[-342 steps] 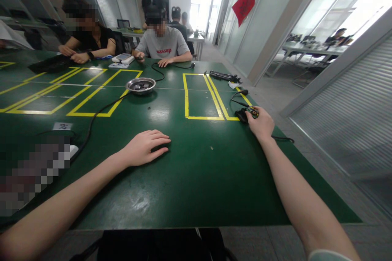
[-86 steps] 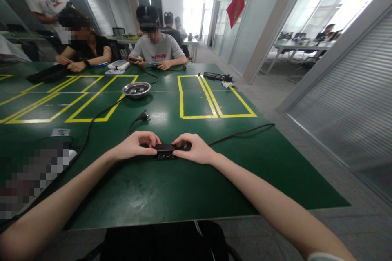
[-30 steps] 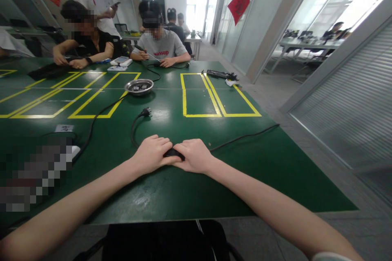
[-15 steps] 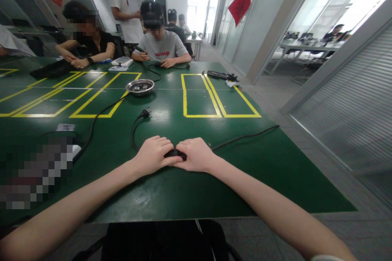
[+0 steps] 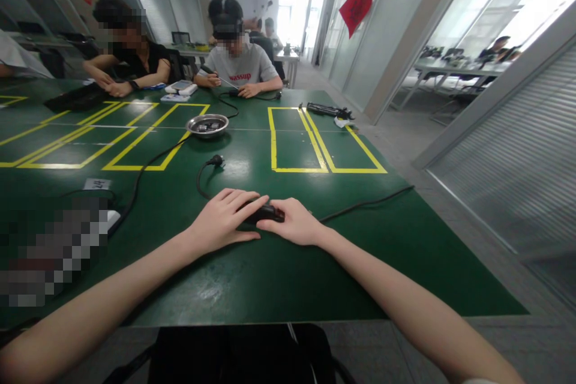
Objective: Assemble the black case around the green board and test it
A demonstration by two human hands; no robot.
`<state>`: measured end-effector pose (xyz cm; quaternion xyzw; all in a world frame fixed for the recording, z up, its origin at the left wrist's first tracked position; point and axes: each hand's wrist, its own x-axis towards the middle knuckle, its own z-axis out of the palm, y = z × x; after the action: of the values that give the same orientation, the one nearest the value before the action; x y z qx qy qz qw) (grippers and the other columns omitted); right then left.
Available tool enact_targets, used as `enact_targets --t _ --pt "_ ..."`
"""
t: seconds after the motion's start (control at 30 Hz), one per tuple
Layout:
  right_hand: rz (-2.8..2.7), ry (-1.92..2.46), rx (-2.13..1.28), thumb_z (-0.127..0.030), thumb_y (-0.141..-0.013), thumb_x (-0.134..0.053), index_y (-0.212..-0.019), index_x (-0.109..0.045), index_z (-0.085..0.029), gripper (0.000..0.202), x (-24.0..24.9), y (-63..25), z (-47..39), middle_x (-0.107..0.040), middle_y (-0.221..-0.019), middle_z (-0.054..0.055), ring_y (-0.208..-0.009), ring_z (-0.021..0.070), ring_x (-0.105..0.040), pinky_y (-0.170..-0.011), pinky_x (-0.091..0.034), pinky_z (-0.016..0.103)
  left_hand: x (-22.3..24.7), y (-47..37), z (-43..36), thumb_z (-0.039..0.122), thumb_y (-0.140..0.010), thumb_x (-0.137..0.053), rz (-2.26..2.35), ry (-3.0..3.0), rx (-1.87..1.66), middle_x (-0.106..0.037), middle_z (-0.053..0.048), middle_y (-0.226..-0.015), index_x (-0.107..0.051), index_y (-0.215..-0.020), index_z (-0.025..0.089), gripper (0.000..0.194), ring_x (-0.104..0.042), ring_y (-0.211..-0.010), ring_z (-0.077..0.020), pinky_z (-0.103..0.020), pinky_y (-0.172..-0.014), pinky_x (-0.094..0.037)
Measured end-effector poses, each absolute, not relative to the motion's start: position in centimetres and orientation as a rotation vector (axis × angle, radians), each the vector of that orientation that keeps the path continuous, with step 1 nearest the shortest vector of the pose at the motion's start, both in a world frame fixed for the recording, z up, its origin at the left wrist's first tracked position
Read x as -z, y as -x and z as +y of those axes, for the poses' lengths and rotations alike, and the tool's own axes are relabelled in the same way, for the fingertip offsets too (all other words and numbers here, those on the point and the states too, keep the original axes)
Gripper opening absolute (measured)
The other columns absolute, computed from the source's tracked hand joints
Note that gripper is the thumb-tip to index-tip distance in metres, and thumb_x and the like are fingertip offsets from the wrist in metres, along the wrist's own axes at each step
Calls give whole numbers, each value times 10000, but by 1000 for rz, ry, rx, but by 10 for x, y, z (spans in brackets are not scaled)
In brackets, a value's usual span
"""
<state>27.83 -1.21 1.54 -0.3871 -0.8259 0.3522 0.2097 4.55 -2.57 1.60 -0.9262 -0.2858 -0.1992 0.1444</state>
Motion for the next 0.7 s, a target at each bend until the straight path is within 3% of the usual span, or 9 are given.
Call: enact_targets --t 0.1,0.17,0.27,0.4,0.5,0.6,0.7 --pt "-2216 966 -1304 -608 -888 -622 -797 -567 -182 439 -21 -281 -12 -527 -686 -35 -614 120 -449 -589 -356 259 -15 -54 -31 158 -1026 -500 -846 2582 539 -697 -145 -1238 -515 -1412 125 388 -657 -1083 -256 -381 -911 -462" --pt "-2198 949 -1458 -656 -887 -601 -788 -551 -187 482 -24 -282 -12 -485 -624 -51 -553 110 -415 -546 -342 257 -14 -59 -34 96 -1014 -429 -866 2568 522 -708 -144 -1199 -511 -1402 107 397 -665 -1033 -256 -395 -899 -458" --pt "-2247 991 -1487 -679 -934 -525 -772 -541 -195 510 -23 -282 -13 -453 -555 -61 -488 110 -399 -507 -332 259 -12 -62 -35 83 -967 -467 -927 2595 486 -717 -140 -1080 -499 -1385 72 419 -674 -975 -269 -406 -882 -450" --pt "-2413 1094 -831 -543 -1021 -448 -761 -570 -194 452 -18 -280 -14 -578 -649 -1 -577 144 -515 -576 -396 271 -10 -61 -34 120 -904 -611 -1050 2699 414 -707 -137 -1063 -522 -1304 98 410 -678 -997 -287 -410 -886 -440" --pt "-2437 974 -354 -496 -972 -587 -1035 -659 -188 322 -16 -281 -14 -711 -921 76 -781 201 -652 -703 -496 308 -9 -60 -32 165 -895 -663 -1143 2755 360 -718 -125 -1052 -555 -1213 130 338 -683 -980 -287 -407 -862 -439" --pt "-2506 700 -122 -429 -965 -628 -1148 -659 -189 303 -13 -282 -14 -728 -1137 136 -1009 253 -698 -841 -562 362 -7 -56 -28 200 -902 -677 -1163 2794 353 -730 -116 -1036 -585 -1158 132 280 -692 -947 -272 -398 -850 -437" --pt "-2535 609 21 -351 -1024 -551 -1162 -670 -179 251 -10 -282 -14 -724 -1235 158 -1098 262 -704 -883 -585 383 -6 -51 -24 244 -936 -658 -1114 2799 410 -742 -129 -1071 -573 -1254 111 355 -696 -960 -269 -397 -851 -440"
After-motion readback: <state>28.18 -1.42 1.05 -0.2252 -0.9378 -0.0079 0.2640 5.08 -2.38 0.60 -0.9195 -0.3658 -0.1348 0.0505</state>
